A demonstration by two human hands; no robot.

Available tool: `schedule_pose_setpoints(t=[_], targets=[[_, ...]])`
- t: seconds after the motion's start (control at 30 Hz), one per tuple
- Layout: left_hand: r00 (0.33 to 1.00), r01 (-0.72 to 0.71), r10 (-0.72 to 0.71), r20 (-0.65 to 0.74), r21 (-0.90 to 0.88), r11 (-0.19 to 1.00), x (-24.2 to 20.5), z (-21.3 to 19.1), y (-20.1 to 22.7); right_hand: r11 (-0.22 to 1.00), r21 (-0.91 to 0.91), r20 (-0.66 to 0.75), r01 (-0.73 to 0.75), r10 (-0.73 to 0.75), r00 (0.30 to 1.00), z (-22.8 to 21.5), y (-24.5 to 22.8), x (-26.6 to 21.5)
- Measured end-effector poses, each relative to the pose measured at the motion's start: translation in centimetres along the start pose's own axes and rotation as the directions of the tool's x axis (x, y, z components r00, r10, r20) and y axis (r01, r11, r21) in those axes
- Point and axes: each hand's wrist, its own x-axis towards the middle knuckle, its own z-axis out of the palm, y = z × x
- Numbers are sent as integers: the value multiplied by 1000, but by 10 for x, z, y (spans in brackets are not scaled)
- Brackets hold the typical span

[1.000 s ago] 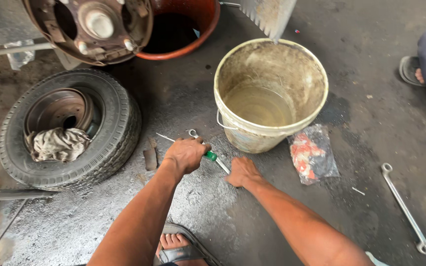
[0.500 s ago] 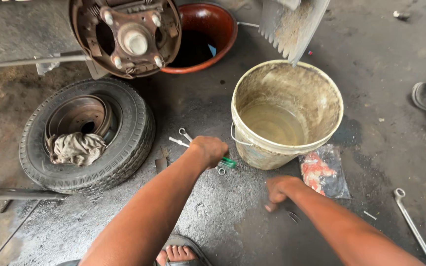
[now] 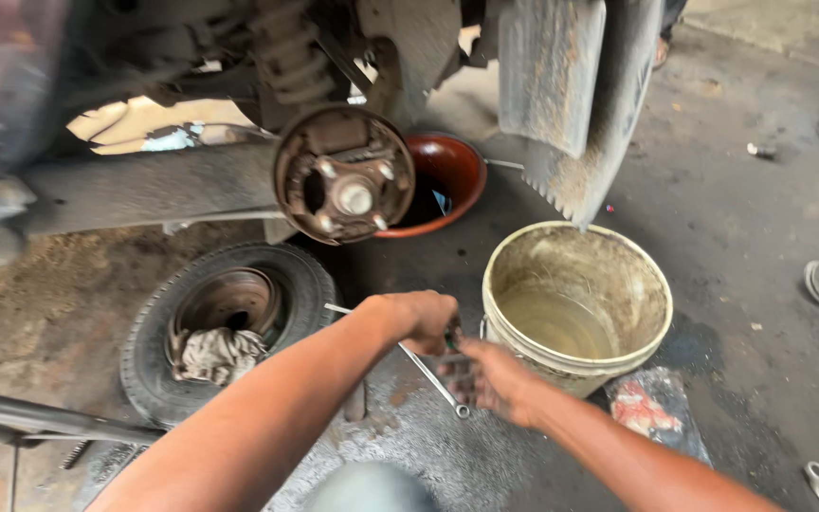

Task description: The person uses a screwdriver and by hand to remove and replace components of a drum brake assembly. They manipulate springs and brake shoes while working on the ground near a vehicle.

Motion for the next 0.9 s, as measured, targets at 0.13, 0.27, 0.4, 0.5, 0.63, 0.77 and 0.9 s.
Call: schedule_pose_setpoints(t=[0.13, 0.27, 0.4, 0.5, 0.63, 0.77, 0.9], targets=[[988, 51, -51, -147, -4, 999, -44, -25, -40, 897, -373, -110, 238, -298, 948, 9, -75, -4], [943, 44, -128, -307, -268, 963, -82, -36, -81, 726, -635, -78, 265, -401, 913, 24, -157, -34], [879, -70, -159, -449, -451, 890, -100, -41, -107, 310, -931, 49, 195, -420, 906, 58, -175, -44], [851, -190, -137, -507, -541, 819, -95, -47, -114, 116, -973, 122, 200, -479, 870, 82, -163, -36], [780, -288, -211, -589, -636, 716, -103, -50, -132, 44, -967, 192, 249, -513, 836, 83, -151, -40], [746, -222, -464, -477, -836, 502, -119, -49, -129, -3, -974, 192, 225, -532, 825, 100, -164, -52], [718, -184, -519, -464, -846, 501, -134, -48, -135, -54, -984, 170, 167, -531, 830, 115, -164, -64]])
